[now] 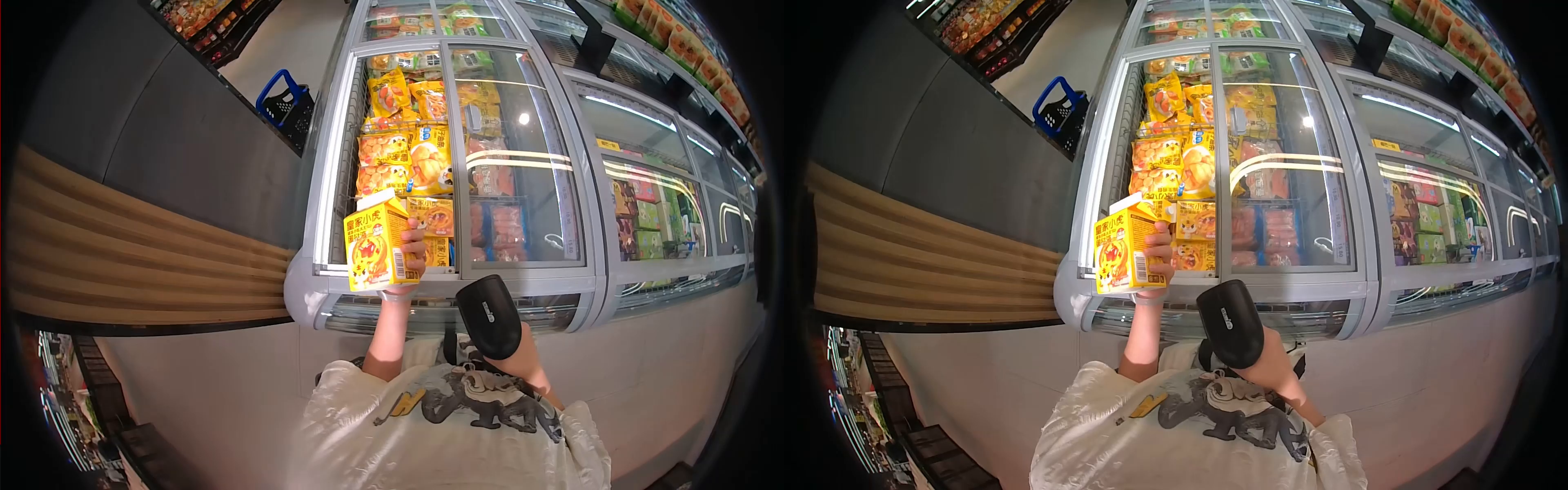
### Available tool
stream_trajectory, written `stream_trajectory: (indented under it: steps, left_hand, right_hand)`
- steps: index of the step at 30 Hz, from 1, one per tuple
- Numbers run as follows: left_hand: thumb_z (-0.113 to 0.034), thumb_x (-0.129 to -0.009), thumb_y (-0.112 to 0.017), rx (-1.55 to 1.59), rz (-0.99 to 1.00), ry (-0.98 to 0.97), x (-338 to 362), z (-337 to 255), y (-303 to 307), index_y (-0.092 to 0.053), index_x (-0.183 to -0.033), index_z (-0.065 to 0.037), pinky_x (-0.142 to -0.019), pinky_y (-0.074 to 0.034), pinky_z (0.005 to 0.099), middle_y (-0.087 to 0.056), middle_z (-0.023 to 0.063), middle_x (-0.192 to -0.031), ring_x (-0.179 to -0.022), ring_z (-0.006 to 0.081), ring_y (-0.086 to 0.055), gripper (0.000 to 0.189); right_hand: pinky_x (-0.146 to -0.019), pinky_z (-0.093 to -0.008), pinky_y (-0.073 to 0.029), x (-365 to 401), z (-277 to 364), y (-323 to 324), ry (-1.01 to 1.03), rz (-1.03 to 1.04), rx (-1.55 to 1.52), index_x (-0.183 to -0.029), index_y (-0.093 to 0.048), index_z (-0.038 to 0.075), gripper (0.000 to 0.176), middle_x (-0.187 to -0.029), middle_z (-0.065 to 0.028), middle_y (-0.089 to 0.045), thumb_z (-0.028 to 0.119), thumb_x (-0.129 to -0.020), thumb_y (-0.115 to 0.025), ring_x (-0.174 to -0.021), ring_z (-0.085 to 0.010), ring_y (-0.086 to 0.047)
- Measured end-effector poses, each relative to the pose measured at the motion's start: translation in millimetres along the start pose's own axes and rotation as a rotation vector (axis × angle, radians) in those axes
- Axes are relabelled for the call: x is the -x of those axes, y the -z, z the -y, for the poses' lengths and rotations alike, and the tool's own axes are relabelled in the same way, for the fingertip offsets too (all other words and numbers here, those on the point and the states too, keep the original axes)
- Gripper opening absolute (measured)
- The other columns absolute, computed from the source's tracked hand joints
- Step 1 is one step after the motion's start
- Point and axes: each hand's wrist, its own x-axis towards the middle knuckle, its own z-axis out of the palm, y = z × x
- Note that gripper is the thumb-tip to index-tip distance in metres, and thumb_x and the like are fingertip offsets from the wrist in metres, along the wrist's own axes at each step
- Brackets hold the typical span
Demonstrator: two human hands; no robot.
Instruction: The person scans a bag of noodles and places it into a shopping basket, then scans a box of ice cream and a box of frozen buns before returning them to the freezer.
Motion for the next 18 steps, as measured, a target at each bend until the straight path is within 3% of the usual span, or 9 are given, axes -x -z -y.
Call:
stream_trajectory:
  steps: [2,6,9,13,15,18]
  left_hand:
    - [-0.028,-0.085,-0.038,0.039,0.103,0.034,1,4,-2,-0.034,-0.115,-0.002,-0.066,-0.042,0.0350,-0.047,0.0040,-0.092,-0.081,0.0158,-0.050,0.040]
    - [-0.028,-0.085,-0.037,0.023,0.180,-0.117,4,11,0,-0.034,-0.109,-0.005,-0.068,-0.041,0.0365,-0.047,0.0033,-0.086,-0.079,0.0144,-0.050,0.033]
    - [-0.029,-0.085,-0.038,0.105,0.166,-0.045,5,10,-1,-0.034,-0.110,-0.005,-0.069,-0.040,0.0381,-0.047,0.0026,-0.085,-0.080,0.0136,-0.048,0.035]
    - [-0.032,-0.087,-0.033,0.143,-0.031,0.067,7,15,-6,-0.030,-0.116,-0.001,-0.065,-0.040,0.0408,-0.037,0.0083,-0.094,-0.077,0.0170,-0.043,0.043]
    - [-0.032,-0.085,-0.038,0.064,-0.031,0.065,5,20,-3,-0.025,-0.120,-0.001,-0.061,-0.043,0.0386,-0.034,0.0112,-0.098,-0.079,0.0201,-0.042,0.049]
    - [-0.031,-0.085,-0.040,0.061,-0.095,0.095,9,23,6,-0.024,-0.119,-0.001,-0.062,-0.044,0.0362,-0.035,0.0108,-0.098,-0.080,0.0203,-0.043,0.048]
  right_hand:
    - [-0.068,-0.0297,-0.044,-1,0,0,-0.007,0.005,-0.009,-0.096,-0.054,0.001,0.039,-0.082,-0.0135,-0.061,0.010,-0.060,-0.068,-0.076,-0.0254,-0.060]
    - [-0.069,-0.0292,-0.044,-2,0,-5,-0.016,0.001,-0.042,-0.097,-0.053,0.000,0.043,-0.084,-0.0142,-0.060,0.011,-0.059,-0.069,-0.077,-0.0255,-0.059]
    - [-0.069,-0.0293,-0.044,-4,3,2,0.038,0.151,-0.085,-0.098,-0.053,0.000,0.046,-0.084,-0.0143,-0.060,0.013,-0.057,-0.069,-0.077,-0.0274,-0.059]
    - [-0.068,-0.0301,-0.044,-19,12,15,0.166,0.358,-0.118,-0.098,-0.052,0.000,0.049,-0.083,-0.0153,-0.059,0.014,-0.054,-0.070,-0.076,-0.0308,-0.057]
    - [-0.068,-0.0307,-0.043,-27,15,19,0.213,0.428,-0.075,-0.097,-0.052,0.000,0.049,-0.082,-0.0161,-0.059,0.014,-0.053,-0.070,-0.074,-0.0325,-0.056]
    - [-0.066,-0.0310,-0.043,-34,3,14,0.239,0.343,-0.142,-0.095,-0.053,0.000,0.047,-0.081,-0.0166,-0.058,0.013,-0.053,-0.070,-0.072,-0.0329,-0.055]
